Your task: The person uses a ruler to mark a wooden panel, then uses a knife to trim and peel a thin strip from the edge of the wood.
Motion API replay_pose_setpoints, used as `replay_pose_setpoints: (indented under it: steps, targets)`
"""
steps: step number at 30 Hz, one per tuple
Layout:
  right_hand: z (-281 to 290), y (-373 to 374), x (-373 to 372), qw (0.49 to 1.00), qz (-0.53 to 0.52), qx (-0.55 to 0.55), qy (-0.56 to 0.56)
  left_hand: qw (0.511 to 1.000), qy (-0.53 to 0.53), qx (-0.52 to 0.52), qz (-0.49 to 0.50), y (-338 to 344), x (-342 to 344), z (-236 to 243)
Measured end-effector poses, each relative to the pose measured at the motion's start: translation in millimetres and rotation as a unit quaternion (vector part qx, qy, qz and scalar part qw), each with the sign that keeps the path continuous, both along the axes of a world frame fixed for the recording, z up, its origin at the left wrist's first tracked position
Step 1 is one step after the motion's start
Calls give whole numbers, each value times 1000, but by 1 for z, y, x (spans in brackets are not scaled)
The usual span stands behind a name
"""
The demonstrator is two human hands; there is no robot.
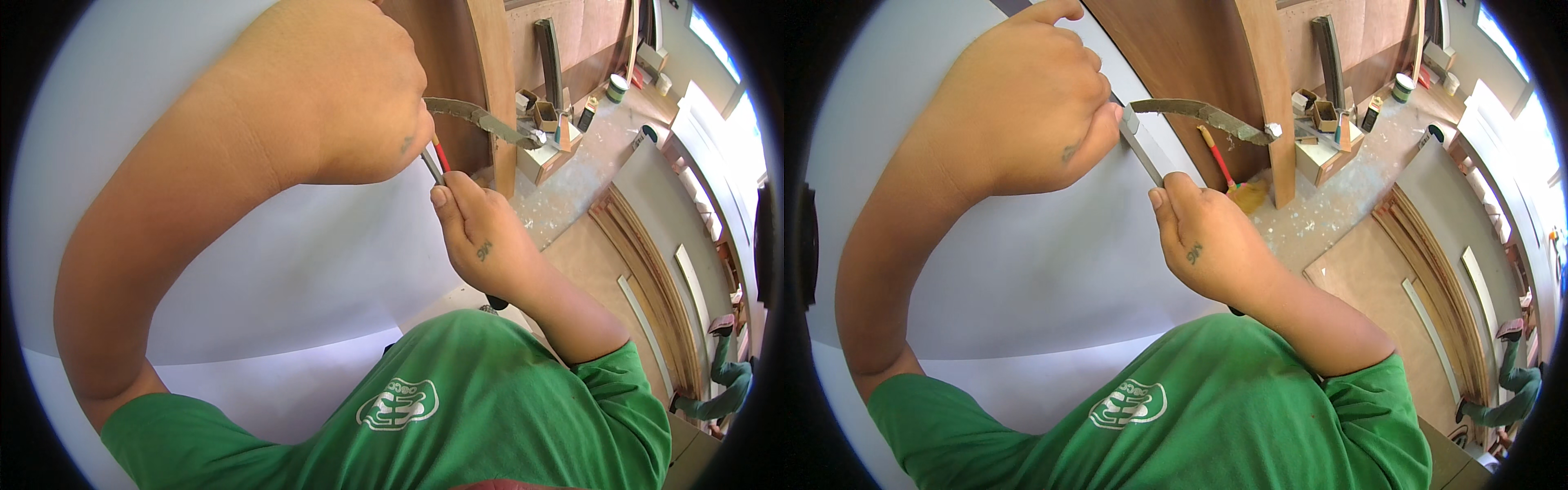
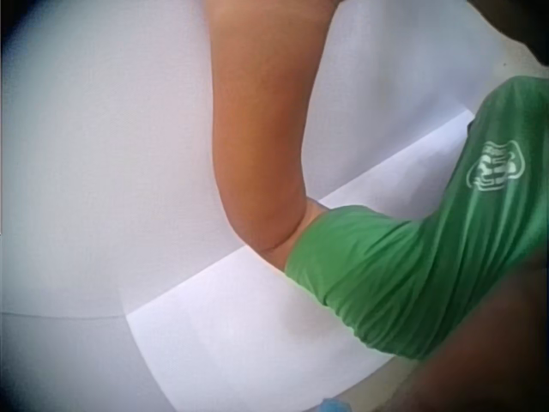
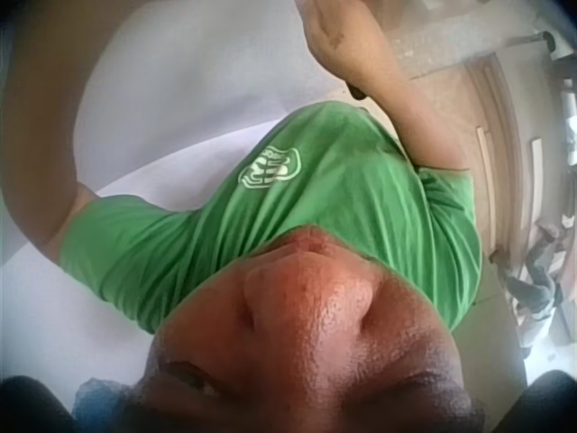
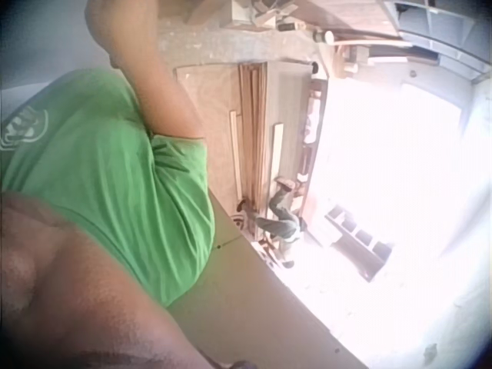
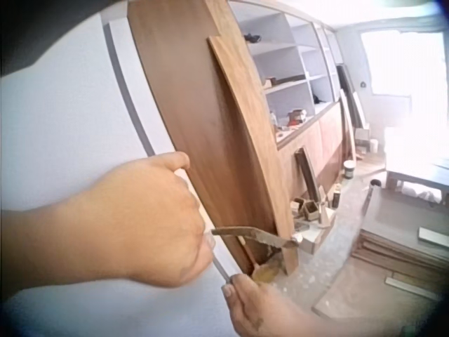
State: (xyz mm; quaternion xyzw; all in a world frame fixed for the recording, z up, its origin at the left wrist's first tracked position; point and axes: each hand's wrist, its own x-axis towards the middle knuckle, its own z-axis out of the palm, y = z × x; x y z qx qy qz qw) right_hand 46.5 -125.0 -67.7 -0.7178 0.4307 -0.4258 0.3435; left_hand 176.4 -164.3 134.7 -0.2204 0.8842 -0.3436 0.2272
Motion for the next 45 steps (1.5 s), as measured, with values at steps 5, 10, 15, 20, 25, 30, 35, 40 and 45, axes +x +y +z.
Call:
replay_pose_setpoints:
  steps: [5, 10, 15, 20, 25, 30, 35, 40, 45]
  targets:
    - [1, -23, 12, 999, -20, -27, 2, 1000, 25, -3, 5, -4, -2, -1]
    - [17, -20, 1, 999, 10, 46, -11, 973, 191, 52, -120, -10, 6, -9]
    - [14, 5, -18, 996, 37, 20, -80, 891, 321, 173, -269, -35, 21, -3]
    - [25, 31, -41, 990, 86, 55, -95, 877, 284, 190, -339, -53, 20, 18]
    - [19, 18, -25, 994, 68, -32, -75, 873, 297, 191, -337, -45, 13, 22]
    - [28, -16, -7, 999, 48, 7, -23, 822, 385, 236, -347, -60, 12, 0]
    - [25, 7, -29, 996, 78, -17, -44, 860, 320, 148, -369, -51, 14, 10]
    - [28, 0, -15, 999, 51, 13, 8, 862, 315, 149, -367, -50, 11, 4]
    - [28, -25, -6, 999, 42, 3, 0, 864, 316, 156, -361, -49, 8, 3]
